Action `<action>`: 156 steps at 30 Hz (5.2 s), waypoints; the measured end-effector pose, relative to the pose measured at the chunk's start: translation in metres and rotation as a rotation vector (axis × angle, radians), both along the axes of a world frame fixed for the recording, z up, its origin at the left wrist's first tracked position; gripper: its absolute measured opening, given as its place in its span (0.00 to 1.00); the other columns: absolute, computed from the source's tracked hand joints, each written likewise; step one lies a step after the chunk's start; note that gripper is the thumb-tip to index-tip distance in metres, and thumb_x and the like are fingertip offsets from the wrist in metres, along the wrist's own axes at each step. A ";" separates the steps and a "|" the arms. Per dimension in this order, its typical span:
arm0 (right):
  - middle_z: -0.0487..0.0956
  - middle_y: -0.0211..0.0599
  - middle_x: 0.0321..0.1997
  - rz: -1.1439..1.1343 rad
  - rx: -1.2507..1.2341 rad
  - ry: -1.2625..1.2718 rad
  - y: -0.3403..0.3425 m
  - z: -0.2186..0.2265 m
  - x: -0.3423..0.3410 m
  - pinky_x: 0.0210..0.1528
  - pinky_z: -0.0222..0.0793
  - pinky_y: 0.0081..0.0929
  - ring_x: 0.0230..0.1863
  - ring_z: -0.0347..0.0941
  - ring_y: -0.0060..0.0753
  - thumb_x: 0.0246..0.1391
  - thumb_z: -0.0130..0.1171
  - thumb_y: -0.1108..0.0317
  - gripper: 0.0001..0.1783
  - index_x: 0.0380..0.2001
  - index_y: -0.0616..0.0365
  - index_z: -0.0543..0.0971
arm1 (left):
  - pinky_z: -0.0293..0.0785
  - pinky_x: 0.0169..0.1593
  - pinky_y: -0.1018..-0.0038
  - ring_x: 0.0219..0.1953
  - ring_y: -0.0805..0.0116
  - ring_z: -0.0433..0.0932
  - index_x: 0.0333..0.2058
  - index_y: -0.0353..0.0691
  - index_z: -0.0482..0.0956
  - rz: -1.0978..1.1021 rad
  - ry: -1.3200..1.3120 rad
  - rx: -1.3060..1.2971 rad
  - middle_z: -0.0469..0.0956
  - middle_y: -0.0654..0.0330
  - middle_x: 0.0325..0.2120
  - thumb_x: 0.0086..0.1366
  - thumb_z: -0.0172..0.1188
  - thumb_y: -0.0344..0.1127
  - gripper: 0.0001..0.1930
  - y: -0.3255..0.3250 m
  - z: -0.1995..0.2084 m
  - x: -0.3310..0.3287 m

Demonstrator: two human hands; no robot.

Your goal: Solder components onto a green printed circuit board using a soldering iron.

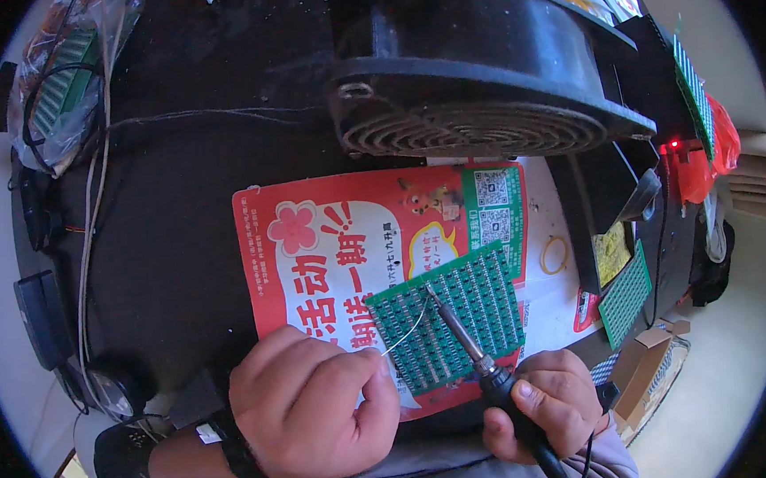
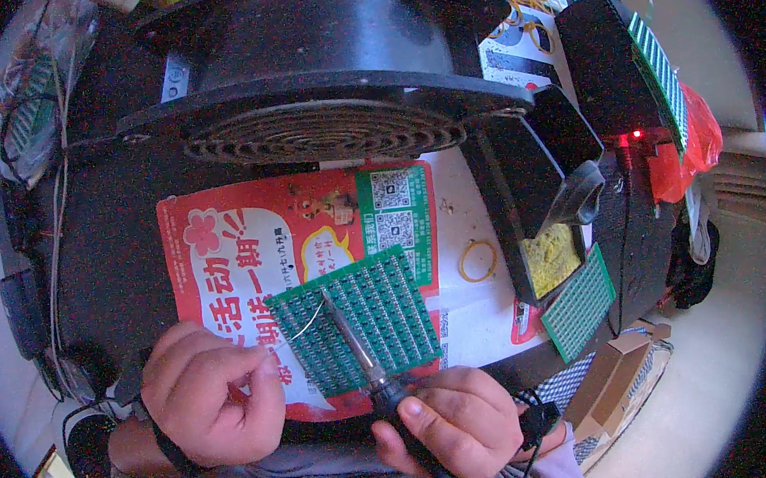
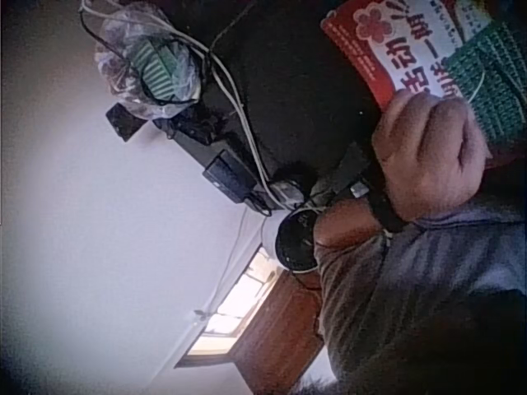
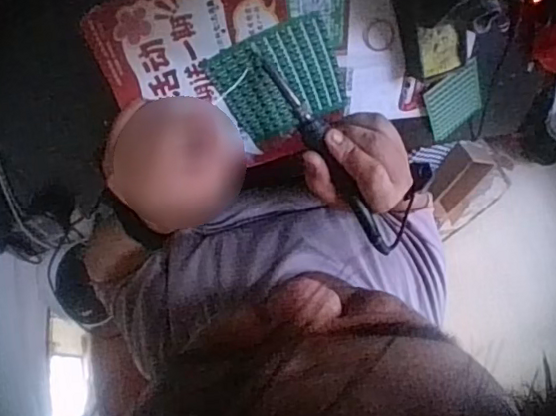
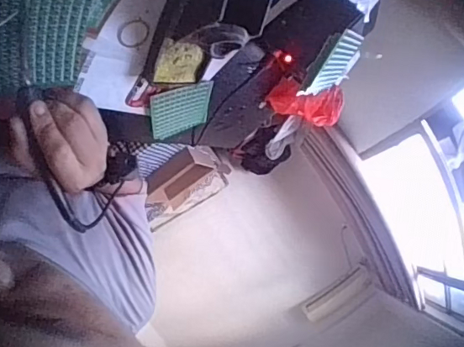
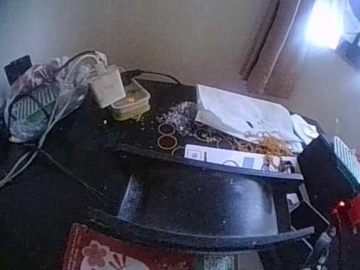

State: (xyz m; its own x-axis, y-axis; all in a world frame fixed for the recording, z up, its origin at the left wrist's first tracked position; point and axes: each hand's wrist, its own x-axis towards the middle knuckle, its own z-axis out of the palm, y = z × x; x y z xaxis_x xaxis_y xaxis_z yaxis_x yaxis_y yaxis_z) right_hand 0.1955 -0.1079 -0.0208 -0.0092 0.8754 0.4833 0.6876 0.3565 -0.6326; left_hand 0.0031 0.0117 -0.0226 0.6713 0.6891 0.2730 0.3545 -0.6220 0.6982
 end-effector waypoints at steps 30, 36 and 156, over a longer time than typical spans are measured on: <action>0.73 0.34 0.19 0.013 -0.030 -0.002 -0.011 0.000 0.001 0.20 0.67 0.21 0.18 0.70 0.29 0.35 0.68 0.74 0.16 0.28 0.65 0.73 | 0.67 0.21 0.71 0.15 0.63 0.71 0.26 0.36 0.74 0.000 -0.012 -0.002 0.73 0.59 0.17 0.41 0.63 0.20 0.11 -0.003 -0.006 0.004; 0.73 0.35 0.20 0.006 -0.009 0.004 -0.014 -0.003 0.000 0.20 0.67 0.21 0.19 0.70 0.30 0.34 0.68 0.74 0.16 0.29 0.65 0.73 | 0.67 0.21 0.71 0.15 0.63 0.71 0.27 0.36 0.74 -0.002 -0.013 -0.003 0.72 0.59 0.17 0.41 0.63 0.20 0.12 -0.005 -0.006 0.004; 0.74 0.36 0.21 0.008 -0.024 0.035 -0.022 -0.012 0.002 0.22 0.69 0.23 0.22 0.71 0.32 0.36 0.68 0.72 0.18 0.32 0.66 0.75 | 0.66 0.21 0.73 0.14 0.66 0.69 0.26 0.36 0.77 -0.034 0.017 0.002 0.72 0.60 0.16 0.41 0.65 0.21 0.11 -0.005 -0.001 0.002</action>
State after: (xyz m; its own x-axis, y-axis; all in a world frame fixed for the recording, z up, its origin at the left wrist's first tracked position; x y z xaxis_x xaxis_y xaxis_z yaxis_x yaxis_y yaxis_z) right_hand 0.1970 -0.1300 -0.0328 0.0007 0.8868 0.4622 0.6619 0.3461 -0.6650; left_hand 0.0048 0.0068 -0.0240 0.6986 0.6655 0.2626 0.3454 -0.6352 0.6909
